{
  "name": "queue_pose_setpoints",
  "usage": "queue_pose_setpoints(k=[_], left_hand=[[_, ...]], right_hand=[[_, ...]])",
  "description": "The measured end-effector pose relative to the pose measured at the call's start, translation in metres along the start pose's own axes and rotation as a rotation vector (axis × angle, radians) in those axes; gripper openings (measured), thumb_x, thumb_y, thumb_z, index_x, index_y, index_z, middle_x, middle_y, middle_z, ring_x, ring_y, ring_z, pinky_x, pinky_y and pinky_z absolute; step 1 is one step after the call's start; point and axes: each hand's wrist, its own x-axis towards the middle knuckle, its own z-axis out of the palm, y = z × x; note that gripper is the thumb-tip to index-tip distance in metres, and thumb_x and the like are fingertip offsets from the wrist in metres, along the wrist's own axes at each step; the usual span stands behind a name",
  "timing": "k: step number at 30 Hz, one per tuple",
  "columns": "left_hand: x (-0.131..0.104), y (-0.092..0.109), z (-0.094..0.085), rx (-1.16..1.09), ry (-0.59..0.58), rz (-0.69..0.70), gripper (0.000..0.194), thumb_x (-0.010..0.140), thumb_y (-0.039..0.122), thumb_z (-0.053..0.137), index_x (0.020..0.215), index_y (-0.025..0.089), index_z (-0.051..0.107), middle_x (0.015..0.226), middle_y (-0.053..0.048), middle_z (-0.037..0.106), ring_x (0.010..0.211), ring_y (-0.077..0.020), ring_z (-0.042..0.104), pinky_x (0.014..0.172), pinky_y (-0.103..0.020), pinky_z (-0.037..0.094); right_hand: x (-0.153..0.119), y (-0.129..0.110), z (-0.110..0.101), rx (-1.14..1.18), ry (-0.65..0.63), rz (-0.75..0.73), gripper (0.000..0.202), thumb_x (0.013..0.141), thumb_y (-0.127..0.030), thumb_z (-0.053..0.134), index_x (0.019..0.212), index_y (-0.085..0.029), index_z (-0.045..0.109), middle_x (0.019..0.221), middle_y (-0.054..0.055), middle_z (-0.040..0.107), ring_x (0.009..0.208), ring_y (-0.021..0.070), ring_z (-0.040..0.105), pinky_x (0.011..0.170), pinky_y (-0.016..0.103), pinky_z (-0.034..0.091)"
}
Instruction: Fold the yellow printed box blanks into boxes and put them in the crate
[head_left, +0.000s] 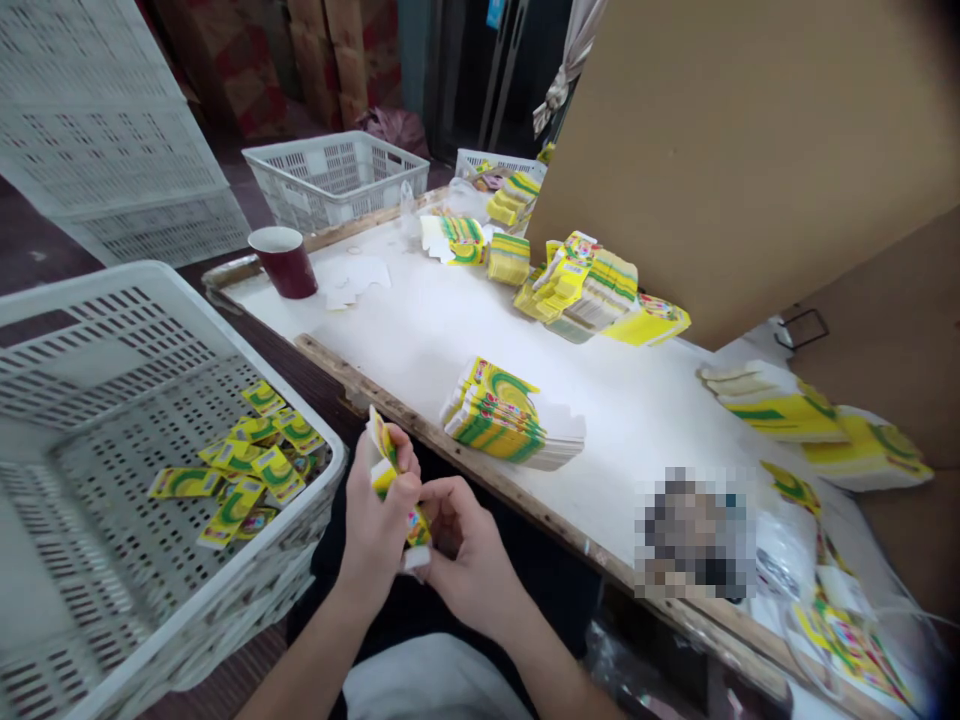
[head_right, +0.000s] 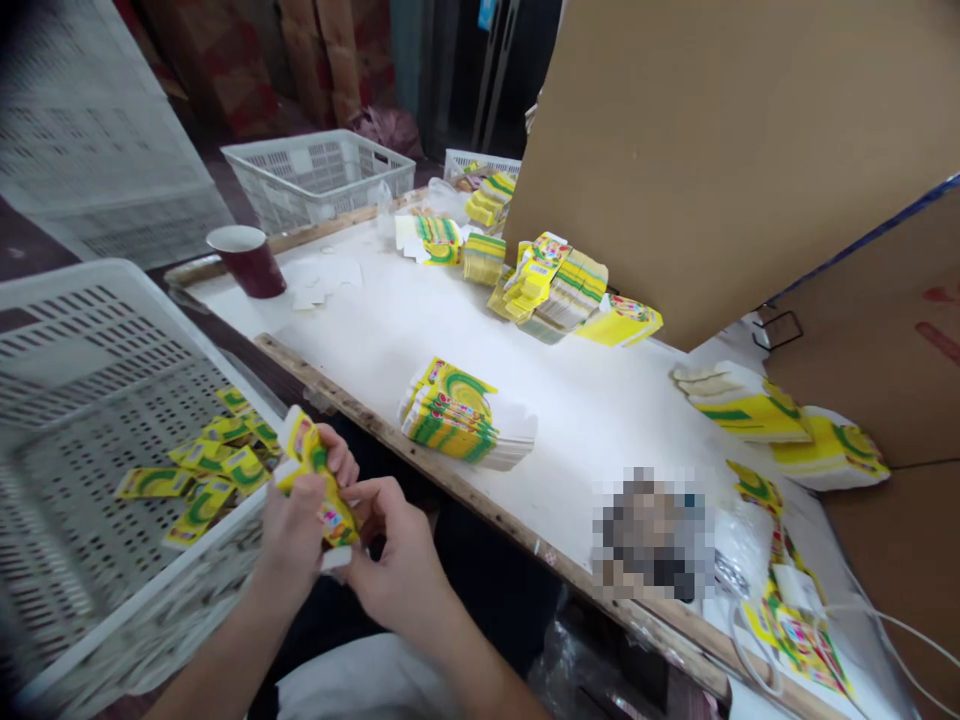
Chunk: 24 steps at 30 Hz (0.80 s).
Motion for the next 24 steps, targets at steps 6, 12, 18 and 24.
queue_pose_setpoints(k=[6, 12, 18, 24], left_hand=[[-0.006, -0.009, 0.003, -0.143, -0.107, -0.107, 0.042, 0.072, 0.045, 0.067, 0.103, 0.018, 0.057, 0.089, -0.004, 0.063, 0.080, -0.0157, 0.060, 0.071, -0.025, 0.050], [-0.012, -0.022, -0.004, -0.149, -0.042, -0.233, 0.026, 0.076, 0.036, 0.065, 0.091, 0.015, 0.066, 0.079, -0.003, 0.069, 0.072, -0.0165, 0.063, 0.066, -0.027, 0.052], [-0.009, -0.023, -0.011, -0.101, 0.055, -0.162, 0.023, 0.078, 0.038, 0.062, 0.081, 0.015, 0.067, 0.072, -0.001, 0.068, 0.062, -0.0143, 0.059, 0.057, -0.024, 0.050], [-0.014, 0.009, -0.017, 0.023, 0.086, 0.105, 0.030, 0.081, 0.030, 0.060, 0.109, 0.021, 0.060, 0.109, -0.005, 0.064, 0.103, -0.0210, 0.060, 0.091, -0.034, 0.049]], right_hand=[[0.010, -0.004, -0.028, 0.103, 0.200, -0.012, 0.026, 0.062, -0.024, 0.078, 0.079, -0.020, 0.059, 0.071, -0.002, 0.064, 0.063, 0.0121, 0.058, 0.061, 0.023, 0.046], [0.009, -0.001, -0.030, 0.163, 0.218, 0.024, 0.025, 0.056, -0.021, 0.080, 0.065, -0.019, 0.057, 0.058, -0.005, 0.058, 0.054, 0.0099, 0.051, 0.053, 0.021, 0.042], [0.003, 0.008, -0.028, 0.038, 0.177, 0.012, 0.011, 0.065, -0.020, 0.073, 0.063, -0.019, 0.062, 0.060, -0.003, 0.060, 0.055, 0.0114, 0.053, 0.053, 0.023, 0.043], [-0.007, -0.014, -0.054, -0.620, 0.372, -0.382, 0.023, 0.080, -0.014, 0.058, 0.090, -0.027, 0.074, 0.078, 0.003, 0.068, 0.073, 0.0186, 0.060, 0.068, 0.033, 0.049]])
